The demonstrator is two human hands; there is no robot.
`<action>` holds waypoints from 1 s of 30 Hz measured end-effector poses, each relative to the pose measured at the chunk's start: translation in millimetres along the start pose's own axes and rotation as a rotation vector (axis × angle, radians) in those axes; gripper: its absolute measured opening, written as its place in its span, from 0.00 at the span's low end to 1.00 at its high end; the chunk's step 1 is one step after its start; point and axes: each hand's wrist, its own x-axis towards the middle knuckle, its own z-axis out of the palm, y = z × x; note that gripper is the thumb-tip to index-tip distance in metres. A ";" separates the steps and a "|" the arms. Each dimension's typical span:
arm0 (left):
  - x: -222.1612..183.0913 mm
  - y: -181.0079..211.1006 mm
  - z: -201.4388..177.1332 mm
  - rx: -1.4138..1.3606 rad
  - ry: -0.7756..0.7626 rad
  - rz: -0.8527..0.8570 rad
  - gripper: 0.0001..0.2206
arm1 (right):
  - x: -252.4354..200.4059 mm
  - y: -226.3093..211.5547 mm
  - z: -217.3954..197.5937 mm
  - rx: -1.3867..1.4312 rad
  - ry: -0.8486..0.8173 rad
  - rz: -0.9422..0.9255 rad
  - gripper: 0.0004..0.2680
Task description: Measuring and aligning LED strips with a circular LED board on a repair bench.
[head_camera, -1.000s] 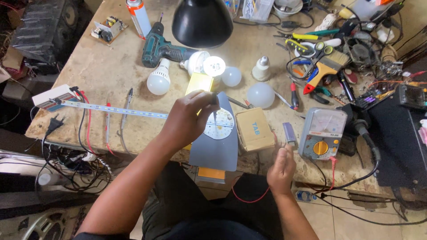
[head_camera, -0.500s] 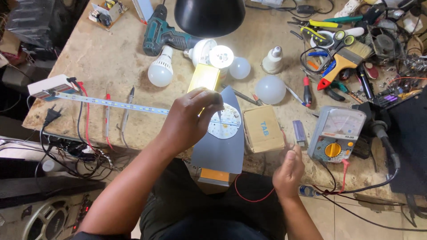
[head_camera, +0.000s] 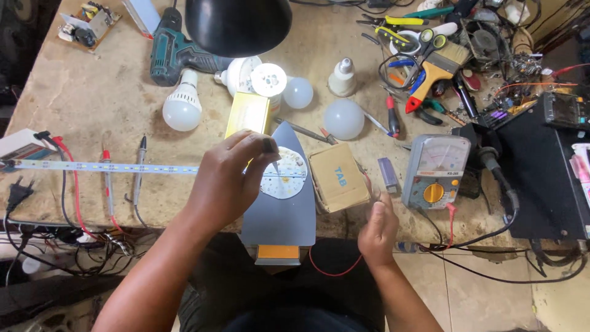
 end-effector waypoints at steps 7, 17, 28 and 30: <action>0.5 1.7 -1.3 -0.034 0.009 0.014 0.04 | -20.2 56.5 -6.9 -0.063 0.017 -0.006 0.16; 0.5 2.5 -4.0 -0.057 -0.029 -0.037 0.07 | -19.8 49.9 -5.1 -0.107 0.057 0.061 0.16; 1.9 9.1 -4.9 -0.017 -0.062 -0.056 0.08 | -9.5 14.0 2.5 -0.103 0.060 0.082 0.16; 2.1 10.1 -5.6 -0.011 -0.058 -0.048 0.08 | -9.7 11.8 3.3 -0.089 0.070 0.078 0.16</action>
